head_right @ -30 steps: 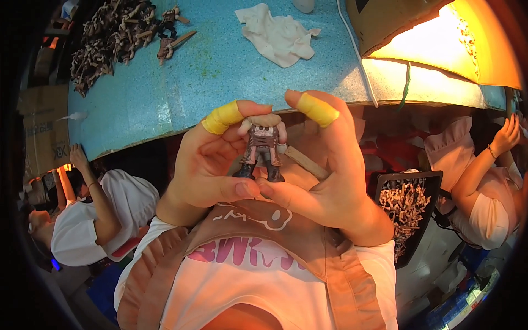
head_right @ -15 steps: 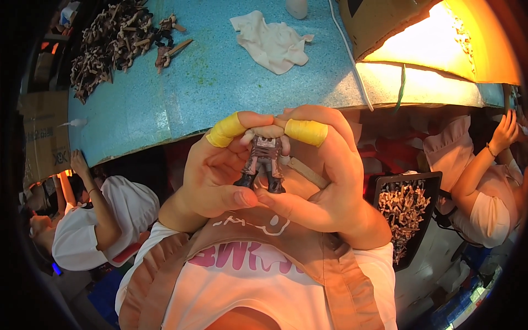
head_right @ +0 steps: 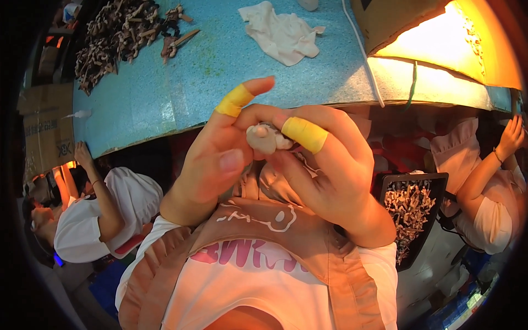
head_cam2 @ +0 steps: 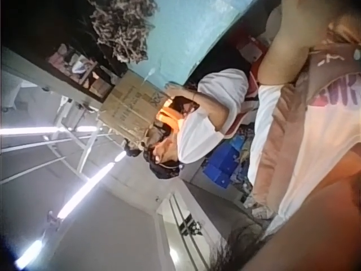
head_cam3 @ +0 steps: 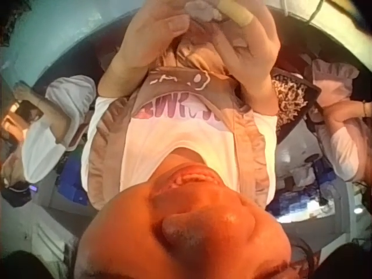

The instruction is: The person assembles miniature figurines by applying liquid from a squeeze bottle and attaching head pieces onto the figurine bodies by hand.

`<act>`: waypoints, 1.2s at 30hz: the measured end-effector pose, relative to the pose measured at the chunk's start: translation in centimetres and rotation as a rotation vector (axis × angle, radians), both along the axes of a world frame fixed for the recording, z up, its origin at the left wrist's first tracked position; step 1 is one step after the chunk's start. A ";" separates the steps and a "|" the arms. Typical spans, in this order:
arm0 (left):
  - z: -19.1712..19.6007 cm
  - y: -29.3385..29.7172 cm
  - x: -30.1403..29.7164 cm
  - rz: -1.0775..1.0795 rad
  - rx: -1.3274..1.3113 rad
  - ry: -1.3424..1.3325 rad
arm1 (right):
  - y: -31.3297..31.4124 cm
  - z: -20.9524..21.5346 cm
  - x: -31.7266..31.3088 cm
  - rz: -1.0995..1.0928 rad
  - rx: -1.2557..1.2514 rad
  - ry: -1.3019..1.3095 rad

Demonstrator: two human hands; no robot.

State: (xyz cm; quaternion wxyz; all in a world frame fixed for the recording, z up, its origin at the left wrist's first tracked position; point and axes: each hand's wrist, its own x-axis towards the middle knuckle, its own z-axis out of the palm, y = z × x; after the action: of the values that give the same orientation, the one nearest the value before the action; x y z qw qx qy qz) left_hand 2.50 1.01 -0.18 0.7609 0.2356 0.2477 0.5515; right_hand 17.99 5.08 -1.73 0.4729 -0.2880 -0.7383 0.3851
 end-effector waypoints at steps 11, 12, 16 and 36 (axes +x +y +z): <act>-0.4 0.2 -0.4 -0.023 0.101 0.070 | -0.3 0.3 -0.7 -0.047 0.226 -0.102; -0.4 0.2 -0.4 -0.022 0.105 0.061 | -0.3 0.3 -0.7 -0.051 0.222 -0.102; -0.2 0.2 -0.3 -0.006 0.083 0.059 | -0.3 0.4 -0.8 -0.058 0.227 -0.099; -0.6 -0.5 -3.0 0.359 0.567 0.856 | 8.1 -2.1 -4.9 -0.237 0.503 -0.524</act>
State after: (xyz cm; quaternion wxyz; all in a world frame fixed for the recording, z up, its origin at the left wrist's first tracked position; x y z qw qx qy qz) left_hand -0.48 0.48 -0.77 0.3924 0.5893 0.4132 0.5728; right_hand 13.05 13.16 -3.87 0.3652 -0.3350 -0.8672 0.0479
